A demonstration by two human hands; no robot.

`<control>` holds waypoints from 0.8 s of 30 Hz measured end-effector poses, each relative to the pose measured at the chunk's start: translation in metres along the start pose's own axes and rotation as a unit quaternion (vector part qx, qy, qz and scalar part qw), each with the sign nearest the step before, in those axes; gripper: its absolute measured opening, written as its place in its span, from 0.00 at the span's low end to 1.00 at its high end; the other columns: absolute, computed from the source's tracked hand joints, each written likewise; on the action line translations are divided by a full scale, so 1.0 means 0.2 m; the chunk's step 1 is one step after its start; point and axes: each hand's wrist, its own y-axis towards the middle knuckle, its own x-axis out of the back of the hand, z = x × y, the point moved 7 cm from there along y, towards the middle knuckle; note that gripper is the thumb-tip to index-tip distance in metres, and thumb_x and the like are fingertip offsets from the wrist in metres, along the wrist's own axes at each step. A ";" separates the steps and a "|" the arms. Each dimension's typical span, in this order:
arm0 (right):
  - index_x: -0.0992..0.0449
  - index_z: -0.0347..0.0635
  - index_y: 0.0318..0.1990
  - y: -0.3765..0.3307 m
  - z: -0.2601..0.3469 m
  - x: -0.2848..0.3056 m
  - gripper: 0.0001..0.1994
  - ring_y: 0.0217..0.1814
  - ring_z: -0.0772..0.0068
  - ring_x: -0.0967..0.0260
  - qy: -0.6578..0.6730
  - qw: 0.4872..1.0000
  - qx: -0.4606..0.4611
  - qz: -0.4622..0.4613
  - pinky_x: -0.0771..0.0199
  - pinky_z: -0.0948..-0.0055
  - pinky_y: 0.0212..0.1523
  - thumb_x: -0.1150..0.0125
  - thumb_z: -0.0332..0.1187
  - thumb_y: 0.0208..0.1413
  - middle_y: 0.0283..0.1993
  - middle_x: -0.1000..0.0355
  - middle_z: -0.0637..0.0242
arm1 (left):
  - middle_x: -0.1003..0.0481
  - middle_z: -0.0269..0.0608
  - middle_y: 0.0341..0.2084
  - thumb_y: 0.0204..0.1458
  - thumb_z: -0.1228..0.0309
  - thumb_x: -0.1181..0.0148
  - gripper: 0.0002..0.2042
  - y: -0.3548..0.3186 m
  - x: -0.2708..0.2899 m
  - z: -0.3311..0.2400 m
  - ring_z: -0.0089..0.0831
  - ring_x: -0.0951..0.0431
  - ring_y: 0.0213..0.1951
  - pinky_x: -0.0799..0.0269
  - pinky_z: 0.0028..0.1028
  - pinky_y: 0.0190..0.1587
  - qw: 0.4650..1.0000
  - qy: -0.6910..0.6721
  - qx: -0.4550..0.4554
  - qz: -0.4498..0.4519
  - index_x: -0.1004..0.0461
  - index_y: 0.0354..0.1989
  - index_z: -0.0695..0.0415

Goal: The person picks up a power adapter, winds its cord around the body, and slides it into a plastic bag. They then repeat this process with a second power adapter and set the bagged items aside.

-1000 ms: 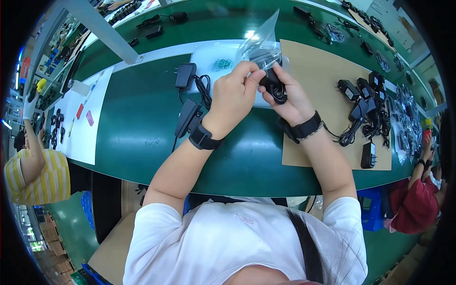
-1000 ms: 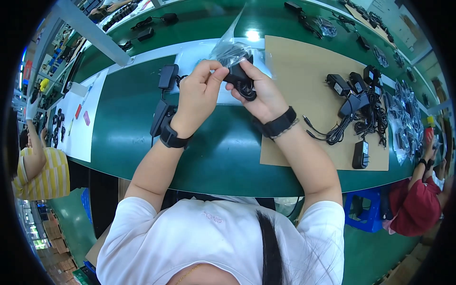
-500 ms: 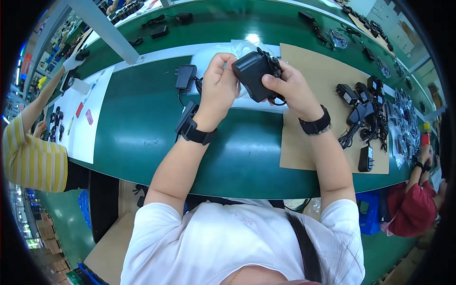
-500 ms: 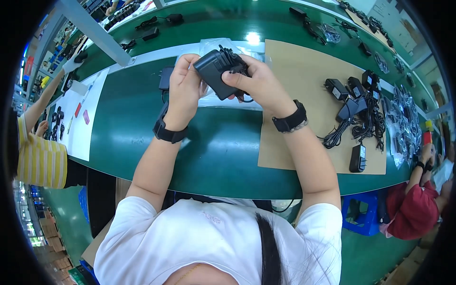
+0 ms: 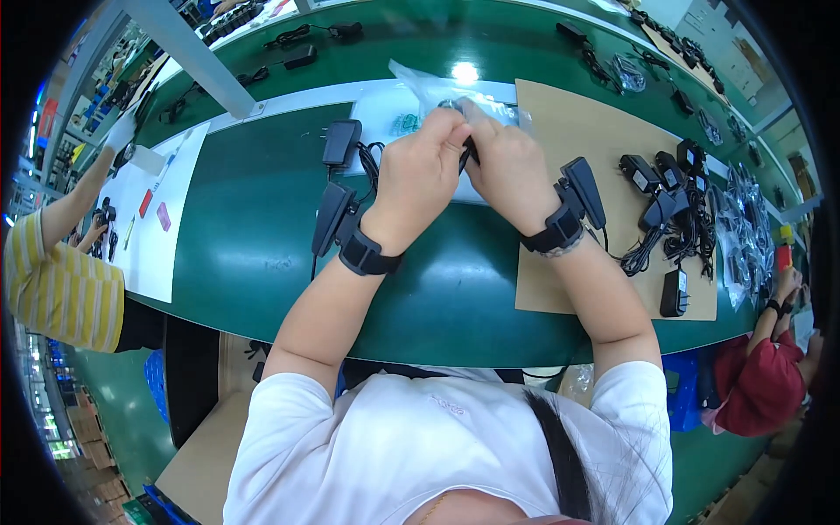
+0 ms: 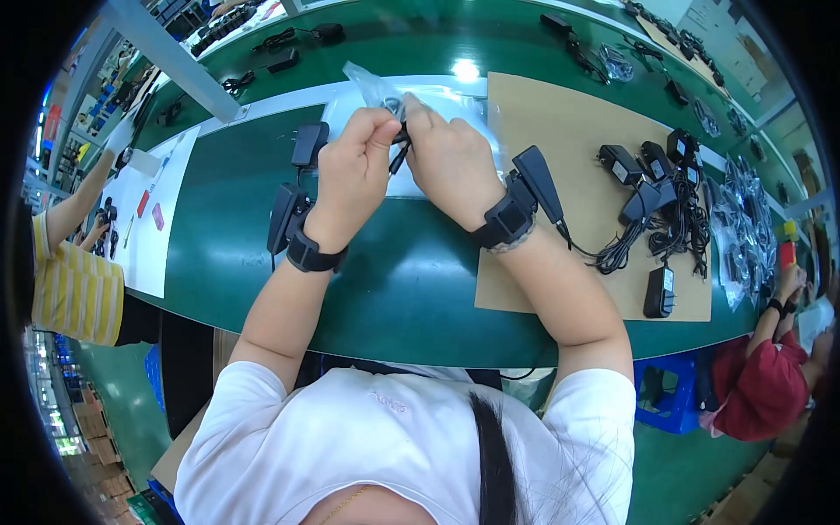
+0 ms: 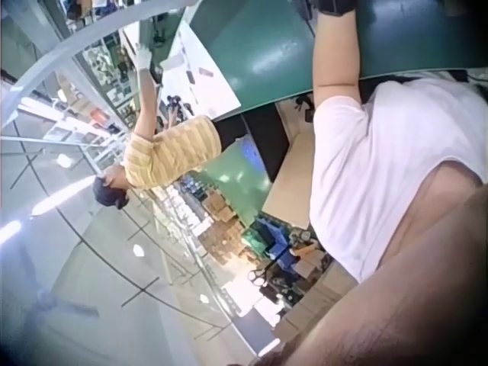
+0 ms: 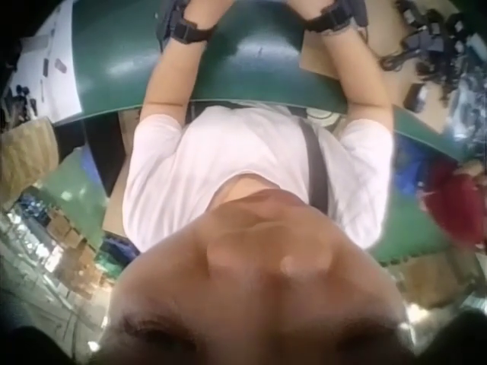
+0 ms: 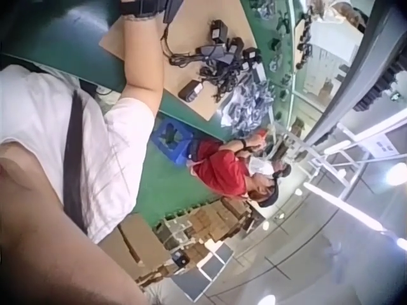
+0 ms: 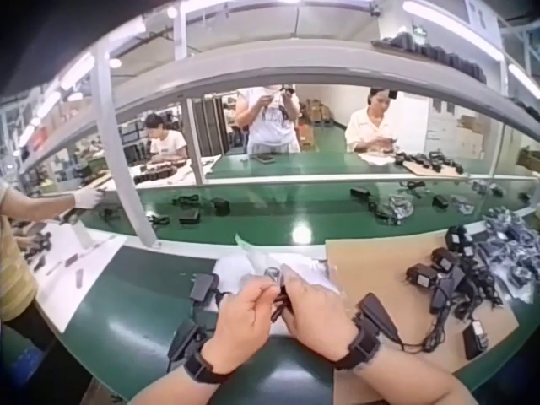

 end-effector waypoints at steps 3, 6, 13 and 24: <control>0.35 0.37 0.50 0.03 0.00 -0.03 0.19 0.27 0.55 0.29 0.000 0.998 0.001 0.063 0.30 0.63 0.27 0.45 0.29 0.48 0.29 0.28 0.53 | 0.30 0.46 0.15 0.52 0.70 0.47 0.03 -0.02 0.01 0.01 0.44 0.27 0.20 0.33 0.33 0.20 0.996 0.087 -0.024 -0.005 0.32 0.31 0.55; 0.32 0.38 0.45 0.01 -0.14 -0.14 0.14 0.22 0.71 0.32 0.382 0.849 -0.308 0.197 0.34 0.75 0.20 0.45 0.31 0.51 0.26 0.29 0.61 | 0.30 0.44 0.14 0.52 0.70 0.48 0.03 -0.02 0.01 0.01 0.43 0.26 0.20 0.33 0.33 0.19 0.994 0.109 -0.020 0.013 0.32 0.31 0.54; 0.33 0.36 0.45 -0.02 -0.15 -0.21 0.12 0.18 0.77 0.37 0.739 0.557 -0.377 0.036 0.40 0.80 0.17 0.49 0.31 0.54 0.27 0.31 0.66 | 0.29 0.42 0.14 0.52 0.71 0.47 0.03 -0.02 0.01 -0.05 0.39 0.27 0.18 0.34 0.31 0.18 0.999 0.023 -0.023 -0.035 0.32 0.32 0.56; 0.48 0.32 0.60 0.06 -0.08 -0.21 0.33 0.39 0.70 0.30 0.721 0.637 -0.267 0.066 0.31 0.77 0.39 0.39 0.30 0.49 0.40 0.29 0.63 | 0.33 0.43 0.12 0.48 0.75 0.47 0.03 -0.09 -0.07 -0.20 0.39 0.29 0.16 0.35 0.34 0.18 0.985 0.099 -0.138 -0.008 0.35 0.26 0.58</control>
